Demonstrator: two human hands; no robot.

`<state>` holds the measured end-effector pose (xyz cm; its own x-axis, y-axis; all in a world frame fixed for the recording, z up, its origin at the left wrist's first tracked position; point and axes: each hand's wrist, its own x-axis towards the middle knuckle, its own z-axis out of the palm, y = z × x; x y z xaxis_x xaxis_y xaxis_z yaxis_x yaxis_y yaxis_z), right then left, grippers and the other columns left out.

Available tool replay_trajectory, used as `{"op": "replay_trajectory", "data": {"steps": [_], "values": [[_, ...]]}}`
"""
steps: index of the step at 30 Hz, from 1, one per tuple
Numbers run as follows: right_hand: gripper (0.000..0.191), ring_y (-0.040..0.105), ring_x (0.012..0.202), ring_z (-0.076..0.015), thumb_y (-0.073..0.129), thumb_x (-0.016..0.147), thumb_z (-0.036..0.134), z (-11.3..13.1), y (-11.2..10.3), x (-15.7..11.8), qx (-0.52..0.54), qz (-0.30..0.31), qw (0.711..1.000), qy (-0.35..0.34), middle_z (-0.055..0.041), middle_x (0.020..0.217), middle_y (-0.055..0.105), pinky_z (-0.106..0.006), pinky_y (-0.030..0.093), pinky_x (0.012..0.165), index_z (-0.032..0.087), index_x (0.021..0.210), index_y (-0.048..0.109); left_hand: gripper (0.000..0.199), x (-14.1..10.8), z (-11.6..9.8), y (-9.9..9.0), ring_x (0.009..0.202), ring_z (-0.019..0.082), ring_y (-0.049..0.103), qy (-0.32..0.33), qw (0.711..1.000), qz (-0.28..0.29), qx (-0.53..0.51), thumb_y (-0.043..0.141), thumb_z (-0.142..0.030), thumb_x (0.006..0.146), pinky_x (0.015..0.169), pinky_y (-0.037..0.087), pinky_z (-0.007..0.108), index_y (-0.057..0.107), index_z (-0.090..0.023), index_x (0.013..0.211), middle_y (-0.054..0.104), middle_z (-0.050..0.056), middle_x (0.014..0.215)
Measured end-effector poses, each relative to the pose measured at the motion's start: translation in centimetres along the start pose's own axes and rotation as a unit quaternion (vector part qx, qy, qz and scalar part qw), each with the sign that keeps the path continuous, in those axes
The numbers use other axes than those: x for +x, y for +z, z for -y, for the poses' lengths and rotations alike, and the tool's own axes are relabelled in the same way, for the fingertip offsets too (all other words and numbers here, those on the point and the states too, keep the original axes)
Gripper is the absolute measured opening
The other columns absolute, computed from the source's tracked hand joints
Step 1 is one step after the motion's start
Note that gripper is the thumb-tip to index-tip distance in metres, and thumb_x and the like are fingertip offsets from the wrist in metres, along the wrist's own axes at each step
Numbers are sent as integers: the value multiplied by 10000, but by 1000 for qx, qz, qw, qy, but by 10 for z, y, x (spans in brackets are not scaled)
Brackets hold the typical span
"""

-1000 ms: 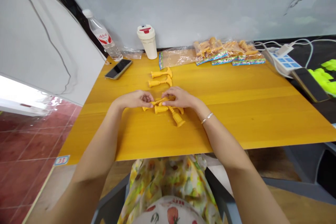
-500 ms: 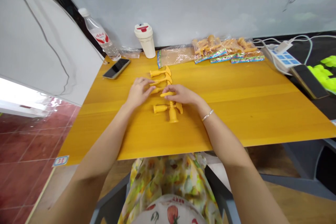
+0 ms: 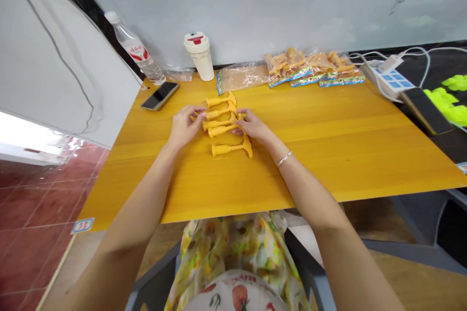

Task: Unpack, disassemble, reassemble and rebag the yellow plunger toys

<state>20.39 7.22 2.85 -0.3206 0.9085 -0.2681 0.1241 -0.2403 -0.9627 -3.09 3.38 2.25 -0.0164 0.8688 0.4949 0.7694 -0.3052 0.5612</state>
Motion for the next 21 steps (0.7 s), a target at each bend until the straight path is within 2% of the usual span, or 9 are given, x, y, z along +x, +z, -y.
{"op": "replay_trajectory", "data": {"steps": [3, 6, 8, 10, 12, 14, 16, 18, 21], "values": [[226, 593, 615, -131, 604, 904, 166, -1, -5, -1, -154, 2, 986, -69, 60, 670, 572, -252, 496, 626, 209, 1124, 574, 191, 2, -4, -4, 852, 182, 648, 3, 1000, -7, -17, 588, -267, 939, 819, 511, 305, 729, -175, 1028, 746, 68, 974], [237, 543, 611, -141, 563, 940, 247, 2, -11, -3, -299, -12, 946, -129, 41, 646, 597, -266, 443, 635, 173, 1147, 653, 188, 1, -18, -9, 804, 162, 641, 20, 999, 3, -36, 581, -309, 958, 773, 502, 287, 718, -181, 978, 743, 53, 933], [269, 590, 659, -160, 535, 957, 272, 3, -14, -3, -360, -32, 921, -143, 3, 716, 675, -286, 457, 672, 171, 1155, 689, 243, -2, -33, -10, 747, 152, 630, 48, 997, 54, -39, 572, -377, 978, 733, 490, 280, 705, -187, 903, 729, 36, 861], [282, 659, 760, -187, 533, 963, 286, 3, -15, -2, -397, -53, 904, -152, -44, 870, 754, -310, 489, 733, 181, 1154, 711, 317, -8, -51, -9, 736, 157, 639, 89, 985, 147, -22, 571, -444, 985, 715, 482, 284, 694, -189, 843, 718, 31, 821], [290, 700, 865, -214, 534, 969, 302, 0, -17, 1, -413, -61, 894, -160, -76, 1025, 781, -335, 518, 796, 190, 1165, 716, 324, -14, -67, -4, 838, 194, 679, 130, 961, 243, 24, 604, -484, 965, 744, 490, 302, 711, -190, 881, 735, 52, 906], [295, 717, 924, -228, 529, 976, 311, -3, -19, 3, -417, -57, 892, -164, -89, 1091, 783, -355, 538, 839, 193, 1172, 716, 285, -21, -78, 2, 972, 243, 695, 156, 934, 310, 85, 654, -464, 939, 791, 501, 325, 727, -193, 985, 740, 82, 1037], [293, 724, 938, -230, 528, 979, 310, -6, -21, 6, -416, -53, 893, -165, -92, 1092, 786, -364, 551, 862, 191, 1168, 718, 227, -25, -85, 5, 1018, 266, 697, 160, 913, 354, 128, 678, -378, 929, 807, 507, 337, 723, -194, 1053, 735, 94, 1091], [283, 727, 936, -227, 535, 974, 303, -8, -23, 8, -410, -52, 895, -165, -89, 1077, 788, -369, 559, 873, 188, 1155, 720, 157, -27, -88, 4, 996, 270, 704, 145, 897, 393, 143, 677, -304, 922, 789, 509, 340, 725, -199, 1028, 739, 86, 1064], [264, 727, 928, -223, 546, 961, 286, -12, -24, 11, -399, -52, 901, -164, -80, 1052, 790, -380, 568, 890, 191, 1136, 720, 153, -25, -87, -4, 983, 275, 701, 116, 898, 405, 127, 713, -342, 892, 791, 519, 351, 728, -217, 979, 730, 74, 1052]]}}
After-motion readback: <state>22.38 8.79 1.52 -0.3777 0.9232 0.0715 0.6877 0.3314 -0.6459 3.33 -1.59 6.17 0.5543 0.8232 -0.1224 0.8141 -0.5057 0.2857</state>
